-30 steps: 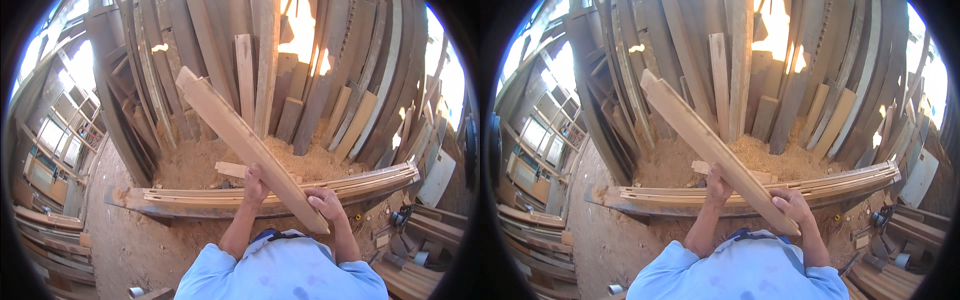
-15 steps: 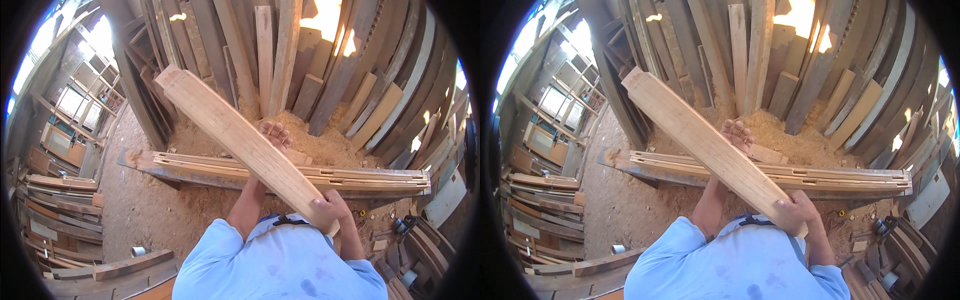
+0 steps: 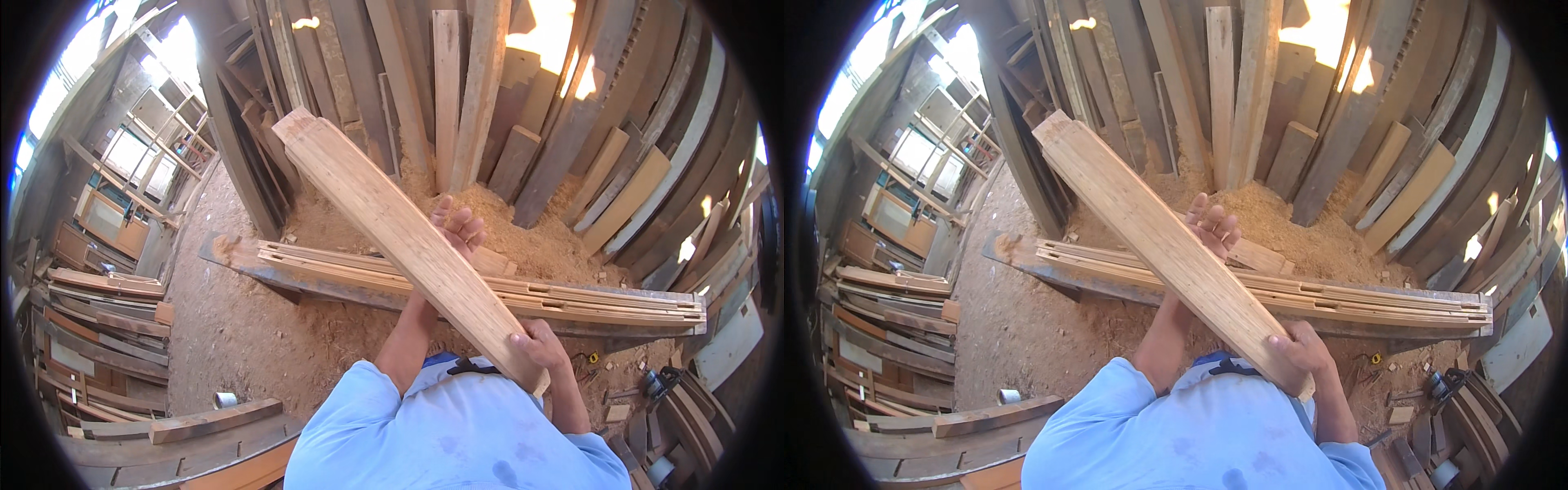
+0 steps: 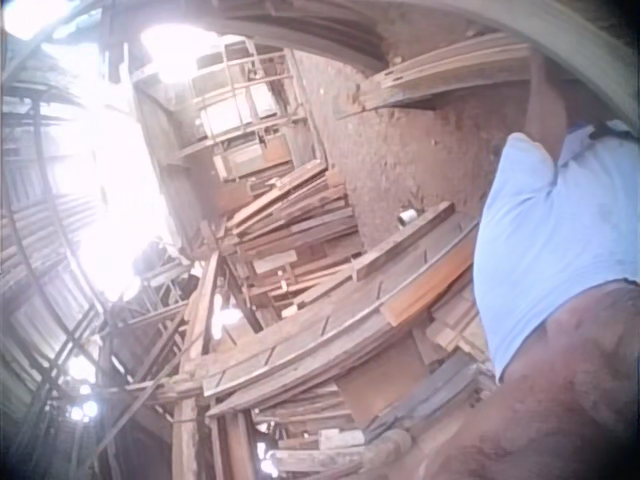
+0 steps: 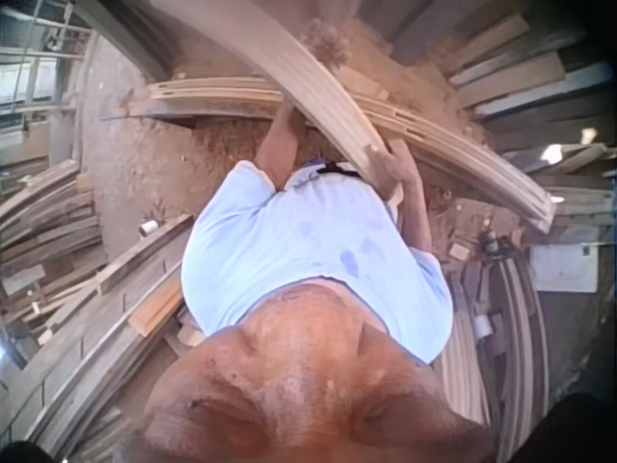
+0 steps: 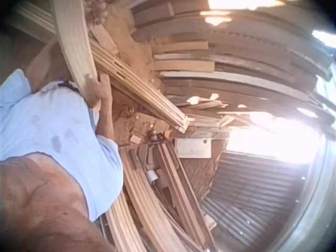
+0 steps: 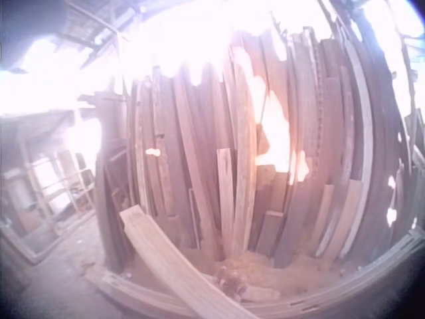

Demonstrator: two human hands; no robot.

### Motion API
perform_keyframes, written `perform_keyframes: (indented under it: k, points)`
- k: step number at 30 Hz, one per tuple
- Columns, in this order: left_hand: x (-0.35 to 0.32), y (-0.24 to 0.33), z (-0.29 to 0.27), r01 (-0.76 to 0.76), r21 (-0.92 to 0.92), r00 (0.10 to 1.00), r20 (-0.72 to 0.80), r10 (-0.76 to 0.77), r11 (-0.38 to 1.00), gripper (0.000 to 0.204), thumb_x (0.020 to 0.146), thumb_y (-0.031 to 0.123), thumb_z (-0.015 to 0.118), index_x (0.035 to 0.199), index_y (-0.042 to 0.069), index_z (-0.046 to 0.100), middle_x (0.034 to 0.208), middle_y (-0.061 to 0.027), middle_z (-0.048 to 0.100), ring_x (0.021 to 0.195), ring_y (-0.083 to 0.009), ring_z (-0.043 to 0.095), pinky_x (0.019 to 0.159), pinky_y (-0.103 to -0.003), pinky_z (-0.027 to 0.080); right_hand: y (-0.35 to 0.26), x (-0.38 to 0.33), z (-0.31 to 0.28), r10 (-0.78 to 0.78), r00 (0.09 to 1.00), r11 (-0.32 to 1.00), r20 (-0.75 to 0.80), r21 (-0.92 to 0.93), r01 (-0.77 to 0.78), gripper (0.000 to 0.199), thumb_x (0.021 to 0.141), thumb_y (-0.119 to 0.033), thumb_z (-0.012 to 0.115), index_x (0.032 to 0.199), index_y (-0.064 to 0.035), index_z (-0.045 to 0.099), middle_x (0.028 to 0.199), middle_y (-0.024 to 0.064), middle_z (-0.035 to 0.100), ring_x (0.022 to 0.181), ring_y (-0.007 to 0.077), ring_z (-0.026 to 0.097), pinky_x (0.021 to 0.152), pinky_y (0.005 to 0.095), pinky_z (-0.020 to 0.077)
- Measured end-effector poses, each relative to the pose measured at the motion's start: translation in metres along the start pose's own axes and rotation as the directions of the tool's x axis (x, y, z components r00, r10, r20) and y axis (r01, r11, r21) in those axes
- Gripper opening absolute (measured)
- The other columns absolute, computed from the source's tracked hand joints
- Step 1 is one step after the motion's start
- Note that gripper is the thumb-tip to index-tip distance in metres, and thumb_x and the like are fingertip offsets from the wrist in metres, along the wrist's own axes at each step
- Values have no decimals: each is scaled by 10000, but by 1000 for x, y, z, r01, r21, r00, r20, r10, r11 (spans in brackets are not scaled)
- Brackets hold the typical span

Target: The person tests the fit of wooden planks in pre-cut mortise slots, marks dimensions with a pencil, and uses a mallet and chisel to refine the wood surface.

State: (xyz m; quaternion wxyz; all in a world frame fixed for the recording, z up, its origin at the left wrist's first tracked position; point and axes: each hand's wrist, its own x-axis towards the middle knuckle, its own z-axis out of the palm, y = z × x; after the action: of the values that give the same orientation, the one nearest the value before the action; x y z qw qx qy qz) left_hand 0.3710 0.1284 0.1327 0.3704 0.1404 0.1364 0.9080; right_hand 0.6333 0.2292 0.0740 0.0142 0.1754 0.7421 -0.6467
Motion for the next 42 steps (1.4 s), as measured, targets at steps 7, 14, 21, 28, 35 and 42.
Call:
perform_keyframes:
  k: [7,14,21,28,35,42]
  points:
    - [8,-5,12,-17,298,999,37,7,954,752,922,662,535,1266,0,631,747,-82,671,703,-250,692,615,-362,588,-20,7,-35,-117,990,992,-73,-46,114,712,872,-470,655,1326,71,574,1250,230,649,1166,300,606,1015,414,457]
    - [23,-48,139,-306,453,950,94,297,837,584,1037,590,395,1228,51,514,1111,-83,612,1026,-151,603,866,-318,536,-205,17,-64,-525,791,794,-314,-517,321,717,796,-313,798,1361,9,497,1253,221,637,1149,290,636,960,421,506]
    - [40,-95,135,-309,549,888,458,30,776,550,951,323,713,1315,5,452,1161,-104,602,1079,-172,584,950,-321,484,-178,37,-122,-727,325,640,-604,-426,640,536,911,-428,746,1133,24,561,956,105,646,885,169,624,766,323,517]
    - [19,-167,-3,-153,982,801,187,-568,108,576,835,120,824,1305,-13,519,1213,-116,669,1120,-171,623,970,-338,497,-158,35,-158,-671,197,622,-715,-398,675,539,937,-482,703,1069,27,584,934,69,633,839,134,601,722,294,496]
    - [22,-221,-47,65,986,763,50,-644,153,380,876,3,745,1223,-20,592,1105,-78,720,1015,-138,664,870,-314,547,-98,51,-179,-611,290,732,-737,-387,560,566,930,-504,705,1074,31,591,915,83,643,844,116,591,712,289,494]
    - [16,-233,-71,192,957,807,-29,-589,216,380,863,-13,749,1211,-20,598,1097,-80,722,1007,-150,677,864,-312,552,-92,55,-182,-600,349,758,-720,-373,535,581,940,-501,689,1095,50,591,904,101,649,844,162,615,722,316,503]
